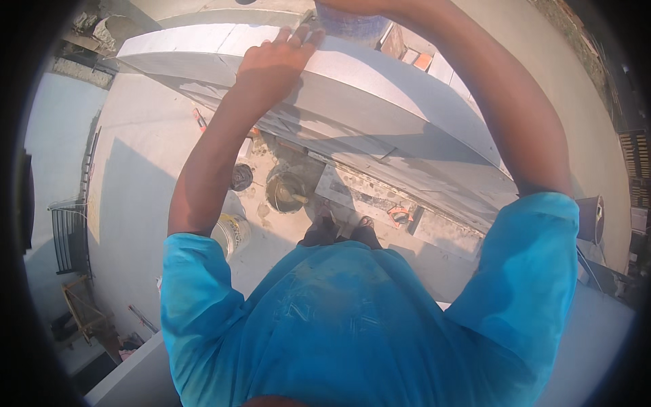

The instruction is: The person applies mortar to a curved wall using a trowel, then positions and taps white ceramic tiles into place with a hammer. The person measures the tiled section with a tape measure and continues applying mortar and setting tiles along the wall.

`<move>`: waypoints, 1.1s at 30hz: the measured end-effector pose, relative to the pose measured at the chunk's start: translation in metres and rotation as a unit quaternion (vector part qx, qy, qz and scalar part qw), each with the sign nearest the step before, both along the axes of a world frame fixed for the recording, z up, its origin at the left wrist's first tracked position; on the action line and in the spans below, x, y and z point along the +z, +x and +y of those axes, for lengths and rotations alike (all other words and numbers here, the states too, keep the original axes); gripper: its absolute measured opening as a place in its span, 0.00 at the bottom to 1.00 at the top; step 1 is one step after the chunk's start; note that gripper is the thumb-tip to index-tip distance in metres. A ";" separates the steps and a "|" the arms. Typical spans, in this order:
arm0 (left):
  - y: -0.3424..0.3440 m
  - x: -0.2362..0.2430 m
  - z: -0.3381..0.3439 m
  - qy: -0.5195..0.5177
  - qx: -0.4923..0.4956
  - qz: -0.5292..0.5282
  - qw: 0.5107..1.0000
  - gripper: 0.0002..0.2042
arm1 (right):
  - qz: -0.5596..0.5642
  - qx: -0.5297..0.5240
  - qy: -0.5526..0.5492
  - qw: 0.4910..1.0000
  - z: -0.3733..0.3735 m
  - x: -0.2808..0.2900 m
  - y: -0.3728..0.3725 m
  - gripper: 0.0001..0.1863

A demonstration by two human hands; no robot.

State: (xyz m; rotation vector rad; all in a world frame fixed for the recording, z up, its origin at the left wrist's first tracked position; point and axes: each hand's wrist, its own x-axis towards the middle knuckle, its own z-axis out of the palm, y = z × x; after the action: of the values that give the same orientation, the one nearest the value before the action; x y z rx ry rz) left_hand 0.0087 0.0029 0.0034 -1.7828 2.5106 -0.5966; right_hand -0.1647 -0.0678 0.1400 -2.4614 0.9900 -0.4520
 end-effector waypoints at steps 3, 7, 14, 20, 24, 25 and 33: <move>0.002 0.002 0.000 0.039 0.005 0.025 0.999 0.41 | -0.130 -0.107 0.037 0.985 0.052 0.001 -0.060 0.36; 0.003 0.003 -0.004 0.037 0.003 0.002 0.999 0.44 | 0.079 -0.175 -0.009 0.981 0.072 -0.025 -0.131 0.34; 0.011 0.001 -0.010 0.040 -0.002 -0.022 0.999 0.47 | -0.002 -0.164 0.064 0.984 0.079 -0.030 -0.160 0.32; 0.001 0.011 -0.017 0.066 0.006 -0.026 0.997 0.50 | 0.077 -0.130 -0.012 0.988 0.103 -0.033 -0.191 0.32; 0.001 0.013 -0.003 0.030 0.023 -0.084 0.996 0.51 | -0.087 -0.183 -0.024 0.979 0.177 -0.065 -0.234 0.30; -0.010 0.014 0.000 0.012 -0.002 -0.084 0.996 0.51 | -0.123 -0.201 0.034 0.971 0.207 -0.065 -0.249 0.28; -0.090 0.031 0.014 0.130 -0.112 0.010 0.985 0.51 | -0.333 -0.549 0.307 0.703 0.349 -0.198 -0.341 0.22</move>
State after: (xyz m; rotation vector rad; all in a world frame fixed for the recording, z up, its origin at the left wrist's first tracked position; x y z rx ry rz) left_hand -0.0816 0.0166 0.0342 -1.4394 2.6763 -0.2365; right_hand -0.5061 0.2809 -0.0577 -0.7554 1.7658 -1.0437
